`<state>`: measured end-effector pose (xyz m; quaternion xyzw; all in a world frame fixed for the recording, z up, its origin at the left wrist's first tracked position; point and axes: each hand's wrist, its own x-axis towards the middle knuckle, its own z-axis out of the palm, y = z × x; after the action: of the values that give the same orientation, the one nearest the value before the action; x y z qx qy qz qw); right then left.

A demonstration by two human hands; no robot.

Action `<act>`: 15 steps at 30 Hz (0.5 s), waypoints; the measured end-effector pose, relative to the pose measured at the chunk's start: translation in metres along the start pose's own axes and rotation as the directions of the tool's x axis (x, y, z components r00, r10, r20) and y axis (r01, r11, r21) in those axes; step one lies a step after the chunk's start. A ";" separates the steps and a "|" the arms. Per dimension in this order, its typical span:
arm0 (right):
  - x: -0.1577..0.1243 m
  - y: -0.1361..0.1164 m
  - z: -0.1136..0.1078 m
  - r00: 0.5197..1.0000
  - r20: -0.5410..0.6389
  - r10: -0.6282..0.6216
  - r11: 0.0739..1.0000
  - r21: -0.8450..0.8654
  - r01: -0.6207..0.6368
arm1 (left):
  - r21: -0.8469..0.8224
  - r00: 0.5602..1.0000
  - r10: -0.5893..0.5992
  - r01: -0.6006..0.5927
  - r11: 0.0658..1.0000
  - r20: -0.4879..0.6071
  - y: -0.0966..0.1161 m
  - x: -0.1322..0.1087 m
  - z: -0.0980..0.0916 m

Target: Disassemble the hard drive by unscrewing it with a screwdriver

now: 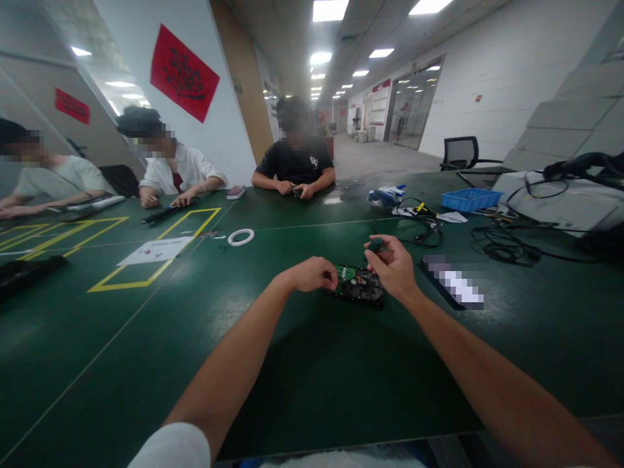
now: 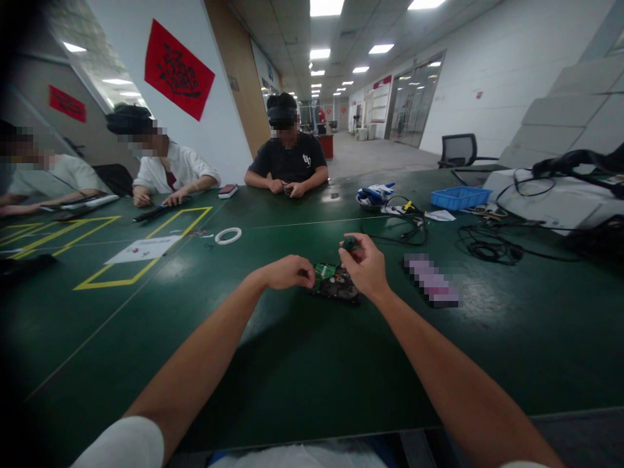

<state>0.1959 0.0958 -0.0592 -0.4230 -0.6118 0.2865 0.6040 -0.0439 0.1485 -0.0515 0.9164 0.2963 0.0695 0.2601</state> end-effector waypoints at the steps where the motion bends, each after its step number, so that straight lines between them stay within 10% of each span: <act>1: 0.000 0.000 0.000 1.000 -0.003 0.000 1.000 0.001 0.000 | -0.003 1.000 -0.005 0.005 1.000 -0.029 -0.001 -0.001 -0.001; 7: 0.000 0.001 0.000 1.000 -0.024 -0.015 1.000 -0.017 0.014 | 0.079 0.956 -0.068 0.094 0.992 -0.286 -0.001 0.003 0.004; 15: 0.001 0.003 -0.001 1.000 -0.027 -0.006 1.000 -0.015 0.006 | -0.082 0.922 -0.152 0.132 0.988 -0.356 -0.016 0.017 0.039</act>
<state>0.1970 0.0978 -0.0613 -0.4296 -0.6069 0.2743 0.6099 -0.0273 0.1517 -0.0936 0.8563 0.4026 0.2261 0.2314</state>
